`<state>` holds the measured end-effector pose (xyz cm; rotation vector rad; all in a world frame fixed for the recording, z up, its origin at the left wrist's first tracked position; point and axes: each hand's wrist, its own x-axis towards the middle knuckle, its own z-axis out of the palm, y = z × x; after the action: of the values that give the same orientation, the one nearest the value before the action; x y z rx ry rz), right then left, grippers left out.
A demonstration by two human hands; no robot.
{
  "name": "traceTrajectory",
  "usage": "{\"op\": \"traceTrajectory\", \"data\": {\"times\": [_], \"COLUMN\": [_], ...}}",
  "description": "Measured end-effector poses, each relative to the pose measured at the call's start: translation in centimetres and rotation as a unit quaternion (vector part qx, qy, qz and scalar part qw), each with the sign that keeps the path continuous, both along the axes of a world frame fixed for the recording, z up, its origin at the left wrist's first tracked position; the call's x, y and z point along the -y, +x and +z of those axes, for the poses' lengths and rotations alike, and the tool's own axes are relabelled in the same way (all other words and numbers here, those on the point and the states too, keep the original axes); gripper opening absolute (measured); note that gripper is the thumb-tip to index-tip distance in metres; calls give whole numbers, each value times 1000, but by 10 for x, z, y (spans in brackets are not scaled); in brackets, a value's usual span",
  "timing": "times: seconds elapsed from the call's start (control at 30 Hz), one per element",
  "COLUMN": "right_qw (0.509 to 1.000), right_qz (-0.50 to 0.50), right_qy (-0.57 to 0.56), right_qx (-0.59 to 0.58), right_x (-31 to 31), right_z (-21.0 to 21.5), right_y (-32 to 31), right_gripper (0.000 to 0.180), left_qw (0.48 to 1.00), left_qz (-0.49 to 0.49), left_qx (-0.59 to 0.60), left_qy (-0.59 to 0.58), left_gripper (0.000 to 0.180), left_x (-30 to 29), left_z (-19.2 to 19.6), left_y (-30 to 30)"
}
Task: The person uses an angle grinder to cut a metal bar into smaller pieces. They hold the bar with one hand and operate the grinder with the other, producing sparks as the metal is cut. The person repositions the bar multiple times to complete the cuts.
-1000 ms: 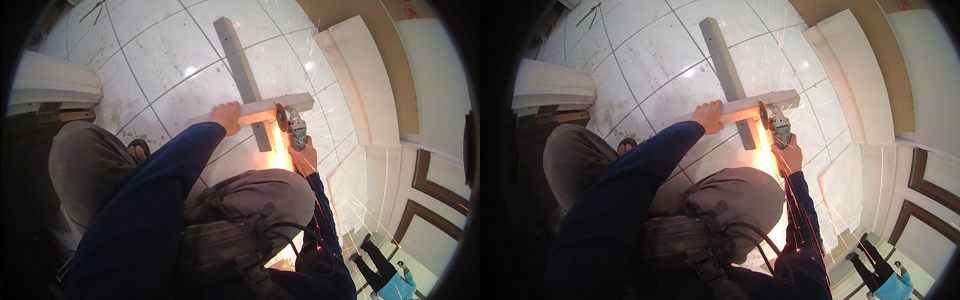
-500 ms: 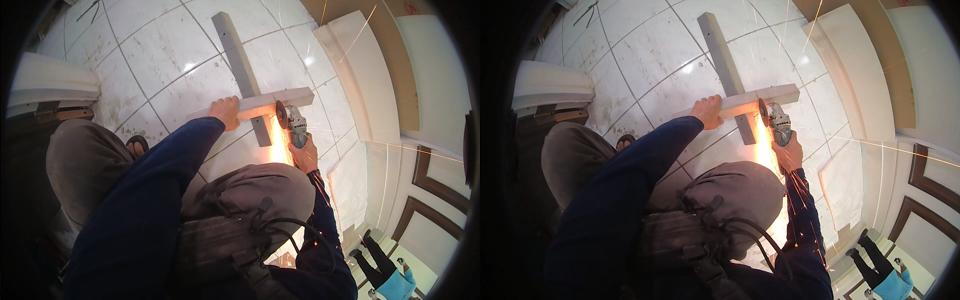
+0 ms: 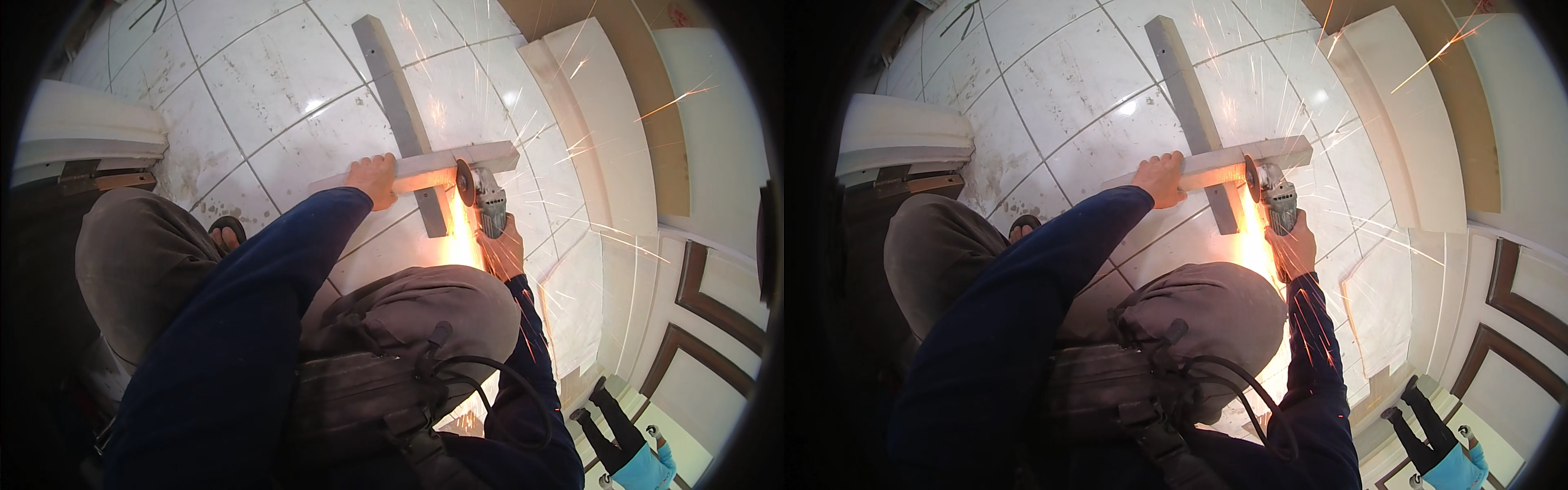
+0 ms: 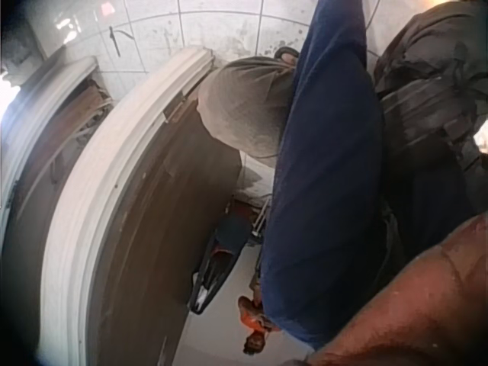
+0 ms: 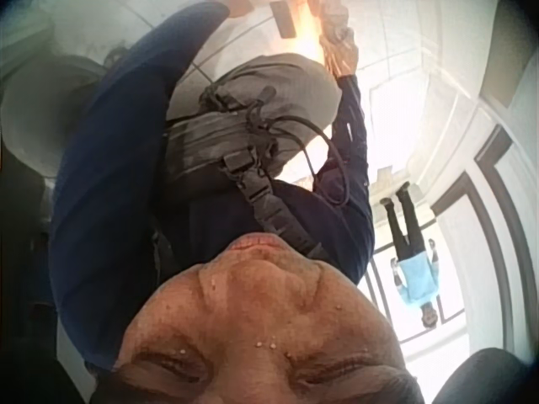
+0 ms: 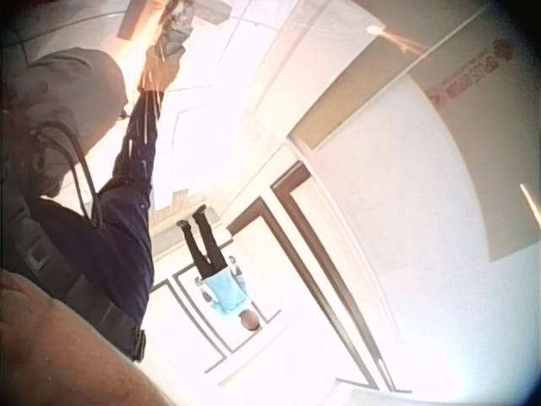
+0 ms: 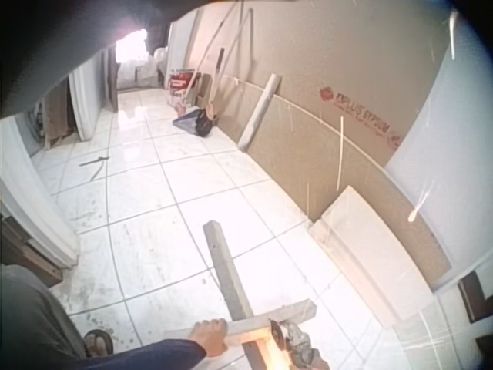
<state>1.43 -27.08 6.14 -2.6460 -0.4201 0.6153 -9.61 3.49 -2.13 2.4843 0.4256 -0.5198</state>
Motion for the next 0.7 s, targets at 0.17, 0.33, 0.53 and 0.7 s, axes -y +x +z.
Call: {"op": "traceTrajectory", "data": {"times": [0.17, 0.33, 0.53, 0.7], "right_qw": [999, 999, 997, 999], "right_qz": [-19, -5, -16, -25], "right_qy": [-39, -49, -71, -19], "right_qx": [-3, 17, 10, -14], "right_x": [-2, 5, -3, -4], "right_z": [11, -2, -3, -1], "right_y": [-6, 1, 4, 5], "right_gripper": [61, 64, 64, 62], "left_qw": [1000, 1000, 1000, 1000], "left_qz": [-2, -6, -1, 0], "left_qx": [9, 8, 21, 15], "left_qy": [2, 5, 3, 14], "left_gripper": [67, 67, 67, 67], "left_x": [1, 1, 1, 2], "left_z": [2, 1, -2, -3], "left_y": [0, 1, 0, 0]}}
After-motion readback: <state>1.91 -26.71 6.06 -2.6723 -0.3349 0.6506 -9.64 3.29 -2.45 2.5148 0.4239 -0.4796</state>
